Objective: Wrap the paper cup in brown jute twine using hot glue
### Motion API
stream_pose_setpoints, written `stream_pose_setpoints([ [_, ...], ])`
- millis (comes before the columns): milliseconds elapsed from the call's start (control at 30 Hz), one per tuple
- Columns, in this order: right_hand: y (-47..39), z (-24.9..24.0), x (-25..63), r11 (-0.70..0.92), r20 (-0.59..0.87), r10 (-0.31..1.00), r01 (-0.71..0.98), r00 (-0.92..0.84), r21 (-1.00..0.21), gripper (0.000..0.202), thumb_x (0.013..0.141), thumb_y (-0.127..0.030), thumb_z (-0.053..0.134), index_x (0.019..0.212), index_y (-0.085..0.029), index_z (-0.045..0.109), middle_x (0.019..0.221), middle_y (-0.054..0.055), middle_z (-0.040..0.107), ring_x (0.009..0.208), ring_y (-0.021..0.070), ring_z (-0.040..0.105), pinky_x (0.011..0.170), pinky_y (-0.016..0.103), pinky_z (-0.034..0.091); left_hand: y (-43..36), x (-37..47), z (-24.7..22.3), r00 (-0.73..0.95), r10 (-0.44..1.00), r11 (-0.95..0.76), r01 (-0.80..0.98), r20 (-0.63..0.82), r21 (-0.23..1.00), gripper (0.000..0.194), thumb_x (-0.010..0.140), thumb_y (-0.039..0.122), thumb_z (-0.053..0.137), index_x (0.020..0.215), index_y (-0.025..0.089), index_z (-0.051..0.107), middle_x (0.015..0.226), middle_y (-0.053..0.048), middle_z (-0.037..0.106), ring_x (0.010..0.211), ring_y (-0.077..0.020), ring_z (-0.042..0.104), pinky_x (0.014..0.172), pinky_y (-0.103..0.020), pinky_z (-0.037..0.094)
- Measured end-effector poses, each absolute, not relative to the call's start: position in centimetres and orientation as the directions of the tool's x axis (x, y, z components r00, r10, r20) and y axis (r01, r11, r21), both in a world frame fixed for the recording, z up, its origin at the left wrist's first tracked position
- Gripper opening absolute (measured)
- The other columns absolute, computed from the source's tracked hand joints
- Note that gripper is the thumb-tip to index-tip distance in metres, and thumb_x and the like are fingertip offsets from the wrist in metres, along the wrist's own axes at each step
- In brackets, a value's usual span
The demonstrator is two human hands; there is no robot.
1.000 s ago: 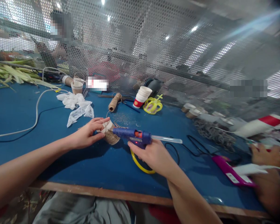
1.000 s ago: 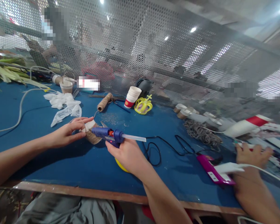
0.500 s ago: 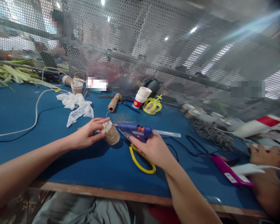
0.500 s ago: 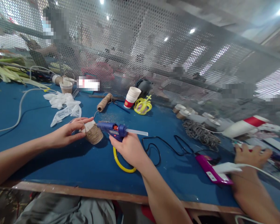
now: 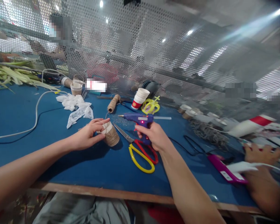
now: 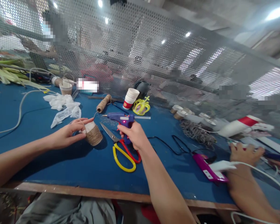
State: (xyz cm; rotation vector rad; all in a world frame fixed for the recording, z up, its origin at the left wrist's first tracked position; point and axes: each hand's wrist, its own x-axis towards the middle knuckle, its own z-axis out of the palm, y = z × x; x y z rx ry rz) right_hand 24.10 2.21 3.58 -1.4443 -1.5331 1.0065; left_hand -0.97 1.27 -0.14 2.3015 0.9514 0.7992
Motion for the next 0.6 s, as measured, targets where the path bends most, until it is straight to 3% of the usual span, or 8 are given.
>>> stream_pose_setpoints([
  [100, 4.6, 2.7, 25.0, -0.021, 0.017, 0.996, 0.401, 0.09, -0.916, 0.019, 0.067, -0.033, 0.064, 0.065, -0.015, 0.057, 0.057, 0.0, 0.058, 0.051, 0.0094, 0.052, 0.048, 0.021, 0.042, 1.2, -0.9, 0.1, 0.587, 0.738, -0.633, 0.429, 0.335, 0.644, 0.017, 0.084, 0.024, 0.041, 0.069, 0.018, 0.046, 0.14, -0.014, 0.04, 0.131, -0.0246, 0.031, 0.104, -0.048, 0.026],
  [267, 7.3, 0.6, 25.2, -0.115, -0.045, 0.988, 0.511, 0.148, -0.852, 0.029, 0.076, -0.034, 0.056, 0.055, -0.016, 0.052, 0.045, -0.001, 0.051, 0.037, 0.0081, 0.045, 0.039, 0.023, 0.04, 1.0, -0.9, 0.3, 0.596, 0.73, -0.641, 0.431, 0.333, 0.635, 0.016, 0.084, 0.022, 0.042, 0.069, 0.018, 0.046, 0.141, -0.016, 0.038, 0.132, -0.0261, 0.03, 0.104, -0.051, 0.026],
  [400, 8.5, -0.3, 25.4, -0.129, -0.01, 0.983, 0.641, 0.185, -0.757, 0.032, 0.075, -0.034, 0.059, 0.05, -0.019, 0.046, 0.038, -0.002, 0.046, 0.037, 0.0114, 0.047, 0.041, 0.026, 0.042, 0.9, -0.9, 0.3, 0.588, 0.727, -0.654, 0.438, 0.354, 0.616, 0.016, 0.085, 0.023, 0.042, 0.073, 0.017, 0.051, 0.138, -0.016, 0.041, 0.13, -0.0265, 0.032, 0.104, -0.051, 0.027],
  [500, 8.8, 0.1, 25.6, -0.086, 0.085, 0.978, 0.74, 0.19, -0.668, 0.034, 0.069, -0.029, 0.065, 0.044, -0.02, 0.043, 0.042, 0.0, 0.047, 0.05, 0.0171, 0.054, 0.051, 0.031, 0.044, 0.7, -0.9, 0.3, 0.582, 0.73, -0.654, 0.441, 0.359, 0.614, 0.017, 0.085, 0.023, 0.043, 0.074, 0.016, 0.053, 0.134, -0.017, 0.045, 0.13, -0.0273, 0.033, 0.103, -0.05, 0.029],
  [600, 7.7, 1.8, 24.6, 0.034, 0.221, 0.967, 0.804, 0.122, -0.593, 0.029, 0.067, -0.025, 0.067, 0.047, -0.019, 0.047, 0.059, 0.005, 0.054, 0.075, 0.0231, 0.058, 0.067, 0.036, 0.044, 0.6, -0.8, 0.3, 0.579, 0.734, -0.648, 0.444, 0.354, 0.619, 0.018, 0.085, 0.024, 0.043, 0.074, 0.016, 0.055, 0.132, -0.017, 0.046, 0.131, -0.0282, 0.031, 0.104, -0.05, 0.028],
])
